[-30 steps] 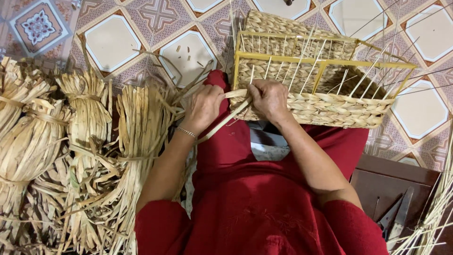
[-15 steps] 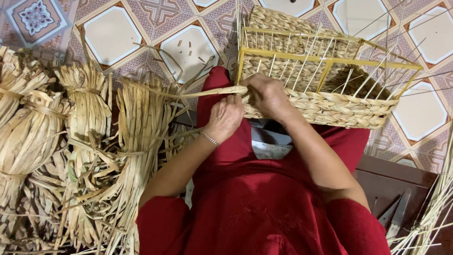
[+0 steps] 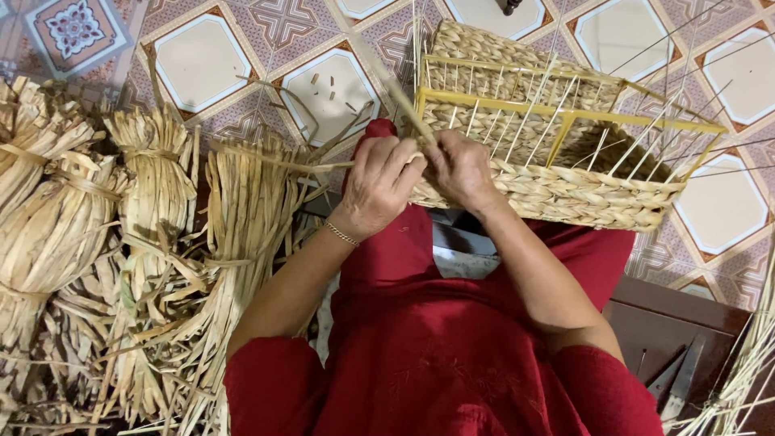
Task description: The person weaves a basket by hand, threading strips of dried plant fibers around the vertical posts of a wire frame.
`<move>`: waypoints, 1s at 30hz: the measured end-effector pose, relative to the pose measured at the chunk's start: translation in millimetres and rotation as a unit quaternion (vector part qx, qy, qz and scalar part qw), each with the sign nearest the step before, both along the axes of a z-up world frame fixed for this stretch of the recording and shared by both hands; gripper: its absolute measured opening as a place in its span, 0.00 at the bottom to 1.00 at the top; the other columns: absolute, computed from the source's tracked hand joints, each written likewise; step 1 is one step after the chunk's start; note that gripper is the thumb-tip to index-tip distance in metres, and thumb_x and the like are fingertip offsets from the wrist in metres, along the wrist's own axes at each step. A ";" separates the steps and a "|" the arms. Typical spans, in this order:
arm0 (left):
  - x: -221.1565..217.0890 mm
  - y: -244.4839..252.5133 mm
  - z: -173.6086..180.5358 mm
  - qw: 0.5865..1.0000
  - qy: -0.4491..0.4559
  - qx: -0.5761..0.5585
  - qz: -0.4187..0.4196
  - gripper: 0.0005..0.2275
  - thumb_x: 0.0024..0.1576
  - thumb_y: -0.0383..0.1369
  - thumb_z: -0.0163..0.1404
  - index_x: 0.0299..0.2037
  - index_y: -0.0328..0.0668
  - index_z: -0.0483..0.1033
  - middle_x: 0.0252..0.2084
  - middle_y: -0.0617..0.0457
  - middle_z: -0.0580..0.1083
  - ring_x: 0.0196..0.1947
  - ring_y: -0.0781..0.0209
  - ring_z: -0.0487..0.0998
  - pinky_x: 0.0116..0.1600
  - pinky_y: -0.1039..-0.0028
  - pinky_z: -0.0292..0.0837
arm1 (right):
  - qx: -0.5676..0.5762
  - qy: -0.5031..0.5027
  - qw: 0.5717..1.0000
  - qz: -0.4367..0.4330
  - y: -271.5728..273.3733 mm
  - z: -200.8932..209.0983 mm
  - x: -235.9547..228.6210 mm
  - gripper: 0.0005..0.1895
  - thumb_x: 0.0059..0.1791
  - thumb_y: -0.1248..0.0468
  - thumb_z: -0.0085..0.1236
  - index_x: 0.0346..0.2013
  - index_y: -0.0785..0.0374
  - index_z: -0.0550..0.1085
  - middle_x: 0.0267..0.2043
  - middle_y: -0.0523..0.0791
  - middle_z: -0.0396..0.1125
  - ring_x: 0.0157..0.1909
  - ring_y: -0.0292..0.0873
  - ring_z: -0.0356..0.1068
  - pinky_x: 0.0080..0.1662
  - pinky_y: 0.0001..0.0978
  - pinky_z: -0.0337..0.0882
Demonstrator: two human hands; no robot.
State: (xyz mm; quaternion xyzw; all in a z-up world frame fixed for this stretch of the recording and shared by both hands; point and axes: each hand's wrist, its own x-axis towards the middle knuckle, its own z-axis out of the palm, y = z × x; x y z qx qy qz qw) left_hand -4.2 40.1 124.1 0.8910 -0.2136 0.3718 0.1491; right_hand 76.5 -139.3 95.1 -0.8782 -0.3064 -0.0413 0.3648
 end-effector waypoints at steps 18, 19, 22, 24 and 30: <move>54.8 17.2 -72.1 0.857 0.404 -0.311 -0.075 0.13 0.57 0.28 0.56 0.51 0.32 0.75 0.45 0.41 0.71 0.45 0.49 0.76 0.49 0.63 0.74 | 0.076 -0.019 0.997 0.020 -3.2 -7.9 -5.6 0.07 0.56 0.67 0.59 0.48 0.61 0.72 0.37 0.48 0.77 0.31 0.36 0.77 0.29 0.25 0.77; 54.6 17.4 -73.1 0.858 0.366 -0.344 -0.103 0.12 0.59 0.28 0.54 0.51 0.33 0.75 0.48 0.42 0.71 0.47 0.50 0.76 0.51 0.63 0.74 | 0.052 -0.019 0.998 0.015 -1.6 -3.3 -5.3 0.08 0.55 0.67 0.61 0.48 0.62 0.72 0.34 0.49 0.77 0.28 0.37 0.76 0.27 0.26 0.75; 51.7 13.3 -74.7 0.862 0.324 -0.376 -0.101 0.09 0.61 0.28 0.53 0.50 0.36 0.78 0.50 0.44 0.74 0.49 0.53 0.78 0.53 0.65 0.75 | 0.019 -0.035 0.999 -0.003 1.4 0.7 -9.4 0.11 0.52 0.67 0.64 0.47 0.64 0.72 0.29 0.49 0.75 0.23 0.38 0.72 0.23 0.28 0.73; 54.0 8.3 -73.9 0.871 0.319 -0.368 -0.064 0.07 0.62 0.29 0.54 0.48 0.37 0.79 0.47 0.46 0.75 0.46 0.55 0.79 0.50 0.67 0.75 | 0.055 -0.074 0.996 -0.012 3.3 -3.8 -10.5 0.12 0.52 0.66 0.65 0.47 0.63 0.72 0.30 0.48 0.75 0.25 0.36 0.73 0.25 0.28 0.73; 66.1 15.0 -99.2 0.737 0.428 -0.515 -0.090 0.09 0.61 0.25 0.50 0.51 0.33 0.76 0.39 0.52 0.77 0.31 0.67 0.80 0.38 0.77 0.76 | 0.088 -0.107 0.989 -0.044 7.1 -32.2 0.8 0.10 0.56 0.69 0.59 0.48 0.65 0.67 0.33 0.45 0.74 0.26 0.36 0.73 0.24 0.24 0.72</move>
